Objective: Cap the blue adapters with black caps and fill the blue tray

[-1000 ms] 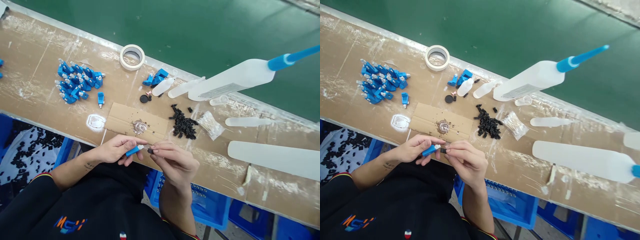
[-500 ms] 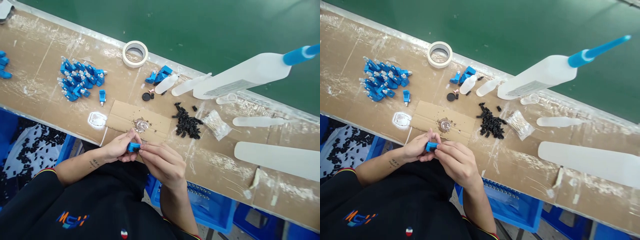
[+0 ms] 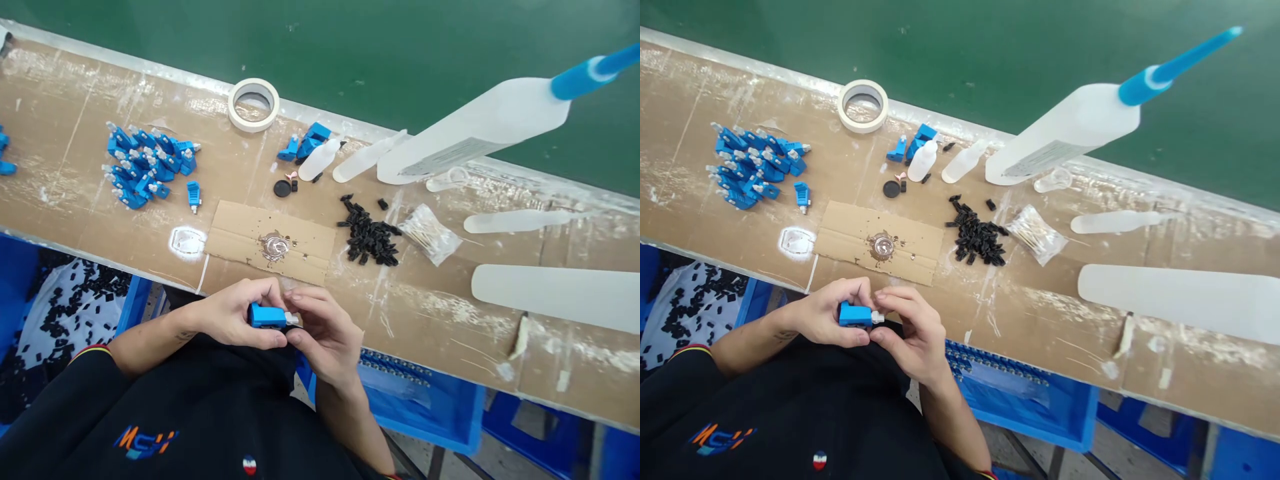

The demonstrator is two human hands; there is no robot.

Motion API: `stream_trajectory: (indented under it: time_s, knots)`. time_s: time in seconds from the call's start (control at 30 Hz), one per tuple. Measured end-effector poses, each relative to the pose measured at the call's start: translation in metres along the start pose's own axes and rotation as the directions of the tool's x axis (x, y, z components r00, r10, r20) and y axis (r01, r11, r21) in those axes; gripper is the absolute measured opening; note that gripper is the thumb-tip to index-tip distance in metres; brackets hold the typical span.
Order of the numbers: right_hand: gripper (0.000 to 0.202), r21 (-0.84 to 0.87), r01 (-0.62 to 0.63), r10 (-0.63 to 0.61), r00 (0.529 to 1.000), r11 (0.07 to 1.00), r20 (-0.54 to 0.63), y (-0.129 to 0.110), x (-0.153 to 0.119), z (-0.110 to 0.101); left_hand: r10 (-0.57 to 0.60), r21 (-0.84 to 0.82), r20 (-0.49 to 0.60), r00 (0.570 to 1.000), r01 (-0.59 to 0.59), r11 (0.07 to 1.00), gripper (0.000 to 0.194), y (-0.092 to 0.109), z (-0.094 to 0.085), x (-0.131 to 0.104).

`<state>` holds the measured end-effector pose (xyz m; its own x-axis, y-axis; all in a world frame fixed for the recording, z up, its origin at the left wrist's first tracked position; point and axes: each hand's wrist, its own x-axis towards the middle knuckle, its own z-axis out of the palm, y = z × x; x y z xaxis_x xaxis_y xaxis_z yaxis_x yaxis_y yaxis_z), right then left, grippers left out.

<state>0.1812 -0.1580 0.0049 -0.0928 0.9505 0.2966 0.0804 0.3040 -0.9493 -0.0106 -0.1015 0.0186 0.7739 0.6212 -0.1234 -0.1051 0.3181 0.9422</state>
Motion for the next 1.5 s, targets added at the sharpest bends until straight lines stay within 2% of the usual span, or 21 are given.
stream_trajectory:
  time_s: [0.1,0.23,0.43,0.5,0.6,0.7,0.8,1.0,1.1,1.2,1.33,1.5]
  knots:
    - [0.027,0.152,-0.145,0.154,0.987,0.978,-0.05,0.005,-0.014,0.009,0.135,0.22,-0.014,0.991,-0.129,0.967,0.03,-0.001,0.004,0.002]
    - [0.028,0.282,-0.182,0.232,0.96,0.942,-0.157,0.009,-0.032,0.016,0.172,0.413,0.029,0.985,-0.169,0.895,0.024,-0.005,0.009,0.004]
    - [0.015,0.22,-0.207,0.263,0.927,0.953,-0.267,0.003,-0.048,0.012,0.2,0.5,0.141,0.97,-0.245,0.831,0.019,-0.009,0.015,0.014]
    - [0.007,0.178,-0.187,0.236,0.918,0.966,-0.317,0.001,-0.049,0.009,0.263,0.597,0.178,0.948,-0.316,0.737,0.018,-0.011,0.016,0.018]
    - [0.005,0.079,-0.13,0.151,0.914,0.988,-0.376,0.0,-0.05,0.003,0.382,0.724,0.255,0.888,-0.437,0.534,0.022,-0.014,0.016,0.024]
    - [0.008,-0.018,-0.116,0.099,0.908,0.993,-0.406,0.0,-0.049,0.0,0.347,0.816,0.296,0.89,-0.425,0.393,0.024,-0.011,0.016,0.026]
    - [0.01,-0.048,-0.118,0.09,0.915,0.992,-0.394,0.001,-0.049,-0.002,0.284,0.857,0.307,0.908,-0.393,0.332,0.026,-0.007,0.017,0.027]
    - [0.008,-0.018,-0.109,0.096,0.932,0.994,-0.348,0.003,-0.053,-0.003,0.3,0.81,0.329,0.896,-0.431,0.399,0.022,-0.012,0.017,0.027]
    - [0.004,0.057,-0.162,0.172,0.935,0.985,-0.311,0.005,-0.055,-0.004,0.333,0.802,0.324,0.886,-0.444,0.4,0.023,-0.015,0.016,0.026]
    - [0.009,0.19,-0.26,0.299,0.928,0.947,-0.223,0.005,-0.056,-0.006,0.347,0.817,0.338,0.875,-0.456,0.354,0.025,-0.015,0.014,0.027]
    - [0.022,0.34,-0.412,0.469,0.877,0.845,-0.103,0.005,-0.058,-0.009,0.331,0.825,0.397,0.856,-0.49,0.281,0.023,-0.013,0.015,0.03]
    - [0.032,0.383,-0.615,0.672,0.74,0.689,-0.019,0.006,-0.069,-0.016,0.297,0.813,0.539,0.788,-0.579,0.059,0.019,-0.015,0.021,0.035]
